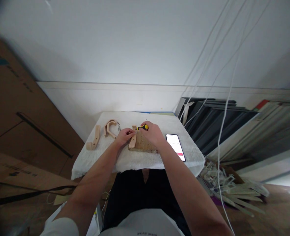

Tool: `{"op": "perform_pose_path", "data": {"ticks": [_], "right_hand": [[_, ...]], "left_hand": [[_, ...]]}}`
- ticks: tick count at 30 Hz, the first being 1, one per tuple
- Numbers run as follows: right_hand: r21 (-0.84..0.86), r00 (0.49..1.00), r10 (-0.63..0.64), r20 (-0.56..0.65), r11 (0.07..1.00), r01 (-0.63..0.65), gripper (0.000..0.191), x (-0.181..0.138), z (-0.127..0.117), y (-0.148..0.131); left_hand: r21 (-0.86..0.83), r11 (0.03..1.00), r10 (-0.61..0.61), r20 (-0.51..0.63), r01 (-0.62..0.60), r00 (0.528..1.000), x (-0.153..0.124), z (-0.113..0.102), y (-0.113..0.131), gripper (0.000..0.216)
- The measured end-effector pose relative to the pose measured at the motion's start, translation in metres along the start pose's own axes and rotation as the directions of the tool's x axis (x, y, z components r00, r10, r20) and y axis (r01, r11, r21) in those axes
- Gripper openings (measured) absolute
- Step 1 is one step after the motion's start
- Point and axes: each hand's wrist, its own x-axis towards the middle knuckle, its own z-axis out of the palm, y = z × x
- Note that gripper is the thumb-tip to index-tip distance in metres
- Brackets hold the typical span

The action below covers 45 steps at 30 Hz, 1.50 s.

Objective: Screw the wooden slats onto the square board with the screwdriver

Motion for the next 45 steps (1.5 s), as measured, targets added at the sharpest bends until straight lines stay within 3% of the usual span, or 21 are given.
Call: {"op": "perform_pose_path", "data": {"ticks": [9,13,18,25,30,35,40,45], "right_hand": [[-0.034,0.995,0.084,0.048,0.996,-0.083,0.025,0.0,0.011,0.012],[-0.026,0.995,0.098,-0.002,0.995,-0.098,0.023,-0.003,0.01,0.012],[0.038,0.991,0.124,-0.058,0.992,-0.122,0.024,-0.007,0.01,0.013],[0.048,0.99,0.115,-0.082,0.993,-0.111,0.035,-0.001,0.014,0.007],[0.068,0.998,0.024,-0.054,0.997,-0.021,0.023,0.013,0.012,-0.007],[0.1,0.996,0.06,-0.064,0.994,-0.053,0.023,0.011,0.017,-0.005],[0.2,0.976,0.128,-0.176,0.976,-0.092,0.026,0.004,0.022,0.008],[0.247,0.95,0.16,-0.268,0.964,-0.093,0.029,0.003,0.018,0.014]], "left_hand": [[0.012,0.999,0.03,0.018,-0.03,0.999,-0.001,-0.002,-0.002,0.026],[0.012,0.995,0.095,0.01,-0.095,0.995,0.001,0.0,0.0,0.018],[0.005,0.997,0.079,-0.027,-0.079,0.997,0.002,0.006,-0.004,0.018],[-0.014,0.999,0.04,-0.016,-0.04,0.999,0.001,0.002,-0.006,0.017],[0.003,0.999,0.043,-0.036,-0.043,0.998,-0.001,0.004,-0.006,0.016],[0.044,0.997,0.068,-0.118,-0.063,0.991,-0.005,0.011,0.0,0.014],[0.137,0.977,0.184,-0.135,-0.166,0.973,-0.005,0.012,0.006,0.009],[0.135,0.98,0.163,-0.121,-0.146,0.979,-0.003,0.012,0.005,0.009]]}}
